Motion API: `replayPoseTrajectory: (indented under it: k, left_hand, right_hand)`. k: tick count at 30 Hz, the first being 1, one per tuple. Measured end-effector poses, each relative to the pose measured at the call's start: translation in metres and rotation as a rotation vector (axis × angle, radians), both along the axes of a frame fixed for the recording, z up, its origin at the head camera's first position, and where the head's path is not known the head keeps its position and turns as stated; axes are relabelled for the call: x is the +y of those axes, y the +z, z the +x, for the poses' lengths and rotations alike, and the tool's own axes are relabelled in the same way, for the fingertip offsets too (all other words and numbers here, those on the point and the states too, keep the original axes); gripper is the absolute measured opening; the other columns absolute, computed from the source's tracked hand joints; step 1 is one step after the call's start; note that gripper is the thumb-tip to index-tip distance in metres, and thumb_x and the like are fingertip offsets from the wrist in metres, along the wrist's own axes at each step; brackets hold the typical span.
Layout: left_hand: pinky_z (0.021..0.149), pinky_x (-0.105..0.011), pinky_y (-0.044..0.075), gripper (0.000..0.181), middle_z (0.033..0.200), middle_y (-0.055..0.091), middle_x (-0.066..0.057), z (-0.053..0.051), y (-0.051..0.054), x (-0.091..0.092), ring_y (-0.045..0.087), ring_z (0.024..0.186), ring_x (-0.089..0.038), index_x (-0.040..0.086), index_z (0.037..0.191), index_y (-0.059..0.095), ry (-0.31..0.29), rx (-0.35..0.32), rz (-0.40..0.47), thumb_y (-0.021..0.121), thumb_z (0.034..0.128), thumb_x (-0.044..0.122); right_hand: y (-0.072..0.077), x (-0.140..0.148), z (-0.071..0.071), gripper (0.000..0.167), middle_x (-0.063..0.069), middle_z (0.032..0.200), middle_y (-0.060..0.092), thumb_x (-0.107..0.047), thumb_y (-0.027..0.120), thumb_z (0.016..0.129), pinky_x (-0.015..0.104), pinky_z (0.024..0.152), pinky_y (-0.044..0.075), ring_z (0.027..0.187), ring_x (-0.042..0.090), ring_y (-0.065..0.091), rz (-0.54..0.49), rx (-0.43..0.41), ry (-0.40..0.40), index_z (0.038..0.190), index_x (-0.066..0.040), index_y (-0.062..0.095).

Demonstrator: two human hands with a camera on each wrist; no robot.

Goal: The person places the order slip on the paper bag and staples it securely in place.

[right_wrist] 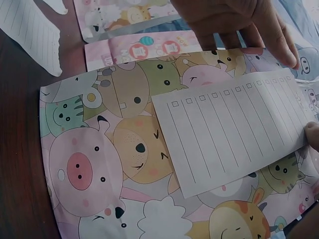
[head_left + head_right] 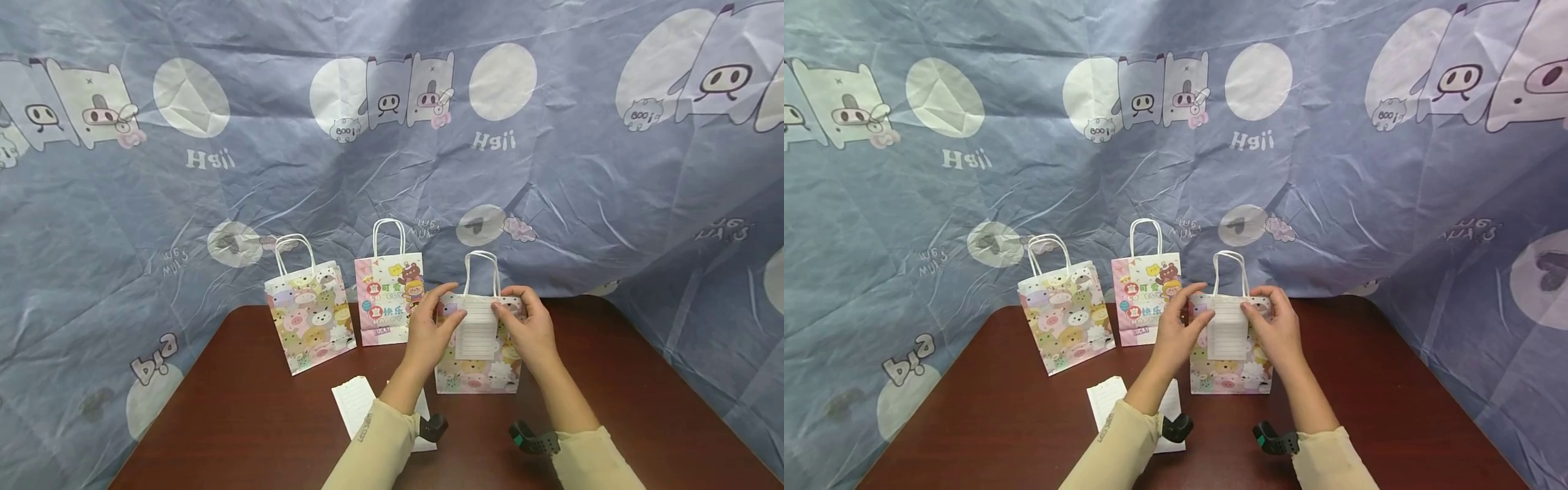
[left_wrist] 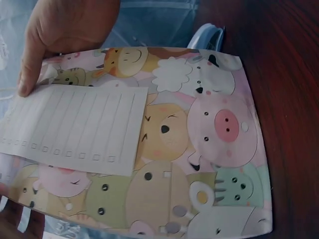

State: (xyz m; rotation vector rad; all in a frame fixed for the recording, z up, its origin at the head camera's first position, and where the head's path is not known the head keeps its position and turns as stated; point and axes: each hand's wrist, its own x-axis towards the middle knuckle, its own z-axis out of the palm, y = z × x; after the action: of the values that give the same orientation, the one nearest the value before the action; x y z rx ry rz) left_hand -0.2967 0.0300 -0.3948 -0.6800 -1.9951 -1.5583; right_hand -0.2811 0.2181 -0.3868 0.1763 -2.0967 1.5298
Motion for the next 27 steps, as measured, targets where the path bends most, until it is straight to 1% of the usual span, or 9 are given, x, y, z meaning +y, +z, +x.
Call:
replayPoseTrajectory:
  k: [2,5,10,12,15,18,21,24,27]
  left_hand:
    - [0.06,-0.018,0.034,0.04,0.083,0.051,-0.011,0.0,-0.001,0.003,0.039,0.069,-0.011,0.019,0.127,0.066,-0.036,-0.016,0.05,0.075,0.0886,0.013]
    - [0.061,-0.016,0.032,0.035,0.085,0.054,-0.012,0.001,-0.003,0.006,0.039,0.07,-0.014,0.018,0.121,0.07,-0.05,-0.032,0.105,0.073,0.0885,0.006]
    - [0.061,-0.013,0.03,0.029,0.086,0.058,-0.016,0.001,-0.005,0.014,0.042,0.069,-0.027,0.012,0.112,0.074,0.002,-0.026,0.161,0.072,0.0862,-0.002]
    - [0.061,-0.012,0.028,0.027,0.084,0.058,-0.019,0.002,-0.004,0.017,0.042,0.068,-0.031,0.009,0.109,0.074,0.027,-0.026,0.178,0.071,0.0854,-0.004]
    - [0.061,-0.012,0.027,0.026,0.08,0.055,-0.021,0.003,-0.003,0.02,0.042,0.068,-0.031,0.005,0.106,0.074,0.05,-0.045,0.201,0.07,0.0846,-0.008]
    - [0.061,-0.013,0.03,0.025,0.08,0.056,-0.018,0.003,-0.006,0.022,0.041,0.069,-0.022,0.008,0.105,0.075,0.032,-0.05,0.234,0.069,0.0854,-0.007]
    - [0.063,-0.012,0.034,0.024,0.087,0.064,-0.014,0.003,-0.01,0.024,0.044,0.074,-0.017,0.009,0.105,0.075,-0.005,-0.045,0.272,0.069,0.0862,-0.005]
    - [0.067,-0.012,0.04,0.024,0.098,0.069,-0.013,0.003,-0.011,0.024,0.052,0.081,-0.021,0.009,0.105,0.076,-0.016,-0.046,0.286,0.069,0.0868,-0.005]
    - [0.07,-0.014,0.045,0.024,0.101,0.07,-0.01,0.002,-0.013,0.025,0.057,0.087,-0.02,0.011,0.105,0.076,0.0,-0.032,0.275,0.068,0.0877,-0.004]
  right_hand:
    - [0.001,0.0,0.001,0.029,-0.009,0.092,0.057,-0.009,0.07,0.093,0.018,0.058,0.048,0.067,0.003,0.054,-0.01,-0.001,-0.001,0.119,-0.001,0.058]
    - [0.007,-0.005,0.008,0.028,-0.007,0.093,0.057,-0.008,0.07,0.093,0.019,0.056,0.048,0.063,0.006,0.054,-0.031,0.005,-0.002,0.117,-0.001,0.059]
    - [0.02,-0.017,0.025,0.026,-0.001,0.09,0.056,-0.002,0.068,0.092,0.019,0.052,0.046,0.056,0.007,0.052,-0.034,0.052,-0.009,0.115,0.005,0.057]
    - [0.021,-0.019,0.028,0.027,0.0,0.091,0.056,-0.001,0.068,0.092,0.018,0.053,0.047,0.058,0.007,0.053,-0.034,0.054,-0.018,0.116,0.006,0.057]
    - [0.023,-0.02,0.03,0.027,0.001,0.092,0.057,-0.002,0.068,0.092,0.018,0.056,0.048,0.064,0.007,0.056,-0.043,0.04,-0.035,0.117,0.005,0.058]
    - [0.023,-0.019,0.03,0.026,0.001,0.092,0.057,-0.002,0.068,0.092,0.017,0.057,0.048,0.065,0.006,0.056,-0.052,0.039,-0.043,0.116,0.004,0.059]
    - [0.023,-0.019,0.03,0.026,0.003,0.093,0.058,0.0,0.068,0.092,0.017,0.057,0.048,0.066,0.005,0.055,-0.057,0.046,-0.044,0.116,0.004,0.059]
    - [0.023,-0.019,0.03,0.027,0.004,0.096,0.058,0.001,0.068,0.091,0.016,0.058,0.048,0.068,0.004,0.055,-0.055,0.06,-0.034,0.116,0.006,0.059]
    - [0.023,-0.019,0.03,0.027,0.002,0.096,0.058,0.0,0.069,0.091,0.015,0.058,0.046,0.069,0.003,0.054,-0.055,0.072,-0.025,0.115,0.006,0.059]
